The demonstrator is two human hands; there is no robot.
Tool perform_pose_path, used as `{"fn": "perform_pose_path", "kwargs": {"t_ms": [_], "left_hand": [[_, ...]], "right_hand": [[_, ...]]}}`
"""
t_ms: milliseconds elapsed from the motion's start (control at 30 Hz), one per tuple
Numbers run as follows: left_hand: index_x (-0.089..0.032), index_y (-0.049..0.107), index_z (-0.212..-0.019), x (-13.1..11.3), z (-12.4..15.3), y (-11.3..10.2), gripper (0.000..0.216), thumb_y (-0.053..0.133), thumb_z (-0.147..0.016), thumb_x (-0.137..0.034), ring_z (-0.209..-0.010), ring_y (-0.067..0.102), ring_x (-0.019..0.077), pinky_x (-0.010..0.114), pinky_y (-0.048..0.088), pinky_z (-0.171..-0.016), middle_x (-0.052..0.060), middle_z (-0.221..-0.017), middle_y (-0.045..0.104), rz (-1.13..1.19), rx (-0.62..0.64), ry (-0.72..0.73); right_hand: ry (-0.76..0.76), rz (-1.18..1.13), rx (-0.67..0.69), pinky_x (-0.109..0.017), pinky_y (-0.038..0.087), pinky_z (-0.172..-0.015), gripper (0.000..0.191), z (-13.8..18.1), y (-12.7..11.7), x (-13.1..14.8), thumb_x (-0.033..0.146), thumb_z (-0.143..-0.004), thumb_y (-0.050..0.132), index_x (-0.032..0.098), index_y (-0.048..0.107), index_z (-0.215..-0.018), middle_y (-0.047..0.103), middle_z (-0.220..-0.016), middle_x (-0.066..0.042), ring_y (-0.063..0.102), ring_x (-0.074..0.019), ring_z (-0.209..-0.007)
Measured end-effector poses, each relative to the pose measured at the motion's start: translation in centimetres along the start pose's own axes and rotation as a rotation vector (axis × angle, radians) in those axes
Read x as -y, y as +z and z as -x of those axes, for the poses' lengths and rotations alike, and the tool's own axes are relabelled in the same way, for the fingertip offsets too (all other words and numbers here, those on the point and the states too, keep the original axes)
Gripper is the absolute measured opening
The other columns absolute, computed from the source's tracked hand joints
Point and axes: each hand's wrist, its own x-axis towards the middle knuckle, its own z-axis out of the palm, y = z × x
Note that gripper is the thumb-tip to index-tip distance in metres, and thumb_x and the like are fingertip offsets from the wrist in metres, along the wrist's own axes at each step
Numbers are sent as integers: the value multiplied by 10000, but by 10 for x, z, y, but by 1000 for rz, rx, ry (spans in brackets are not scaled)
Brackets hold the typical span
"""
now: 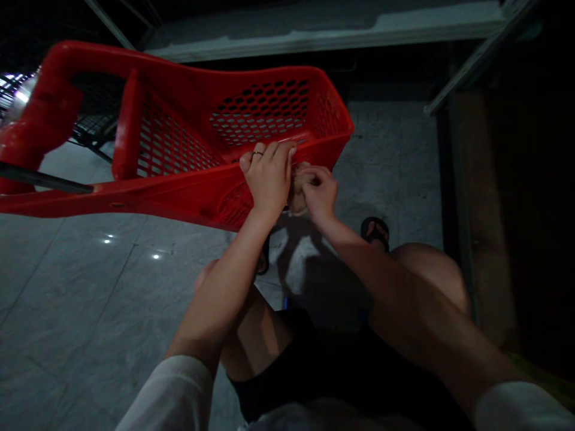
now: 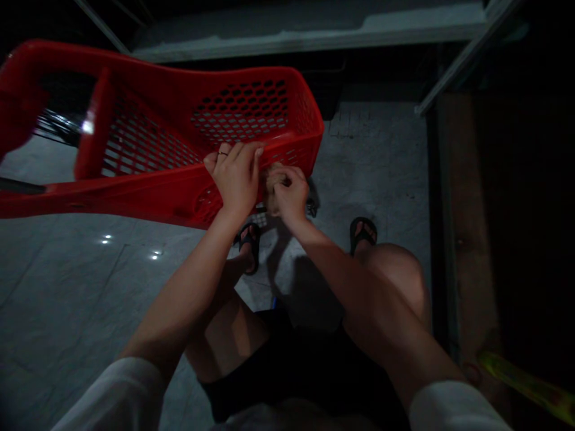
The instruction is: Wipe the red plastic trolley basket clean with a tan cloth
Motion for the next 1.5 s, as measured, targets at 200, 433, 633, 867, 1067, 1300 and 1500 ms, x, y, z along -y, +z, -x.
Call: {"fn": "perform_pose_path", "kwargs": {"t_ms": [200,433,633,867,1067,1300,1500], "left_hand": [[-364,777,-1206,-3,2,-4,355,431,-1149,-422,-1342,634,337,515,360,-1184,74,-1243,817,34,26,-18],[-350,767,-1232,-6,1,-3,355,430,-1150,-425,-1372,611,336,513,331,-1210,79,-1270,807,40,49,-55],[-343,775,-1243,-5,-3,0,390,409,-1157,-447,-1337,620,335,503,336,-1198,81,-1286,799,-8,55,-79],[-345,769,-1269,-3,-10,4,368,426,-1153,-413,-1379,588,339,509,350,-1203,82,-1284,799,-19,46,-104],[-352,778,-1285,0,-9,1,376,431,-1153,-412,-1292,633,348,530,375,-1167,86,-1265,806,-64,41,-47],[-350,756,-1290,1,-5,2,376,414,-1155,-427,-1394,596,313,455,376,-1173,75,-1294,802,-12,47,-55],[-350,760,-1292,-1,-5,1,394,401,-1158,-442,-1386,608,340,512,391,-1167,88,-1311,793,-12,58,-51]], "right_hand": [[36,-7,-291,-479,593,-1004,274,-57,-38,-41,97,-797,488,213,679,-955,705,-991,-34,705,-218,-967],[-58,123,-491,-549,562,-1085,333,-56,-21,-55,94,-844,444,227,656,-1063,624,-1086,-46,674,-239,-1132],[-82,112,-299,-492,565,-1114,363,-14,8,-18,81,-815,546,235,697,-1107,638,-1167,-80,650,-242,-1167],[-63,136,-17,-445,527,-1161,379,5,12,-11,63,-797,635,264,748,-1098,657,-1248,-72,637,-250,-1247],[-127,115,14,-446,555,-1117,304,-2,-1,-20,62,-767,640,257,749,-973,688,-1109,-51,662,-245,-1144],[-61,137,-471,-586,514,-1158,297,-59,-33,-64,106,-853,539,227,677,-1087,619,-1151,-61,644,-259,-1225],[43,127,-218,-532,517,-1171,294,-25,-9,-47,82,-798,602,233,648,-1045,646,-1135,-77,648,-268,-1193]]}}
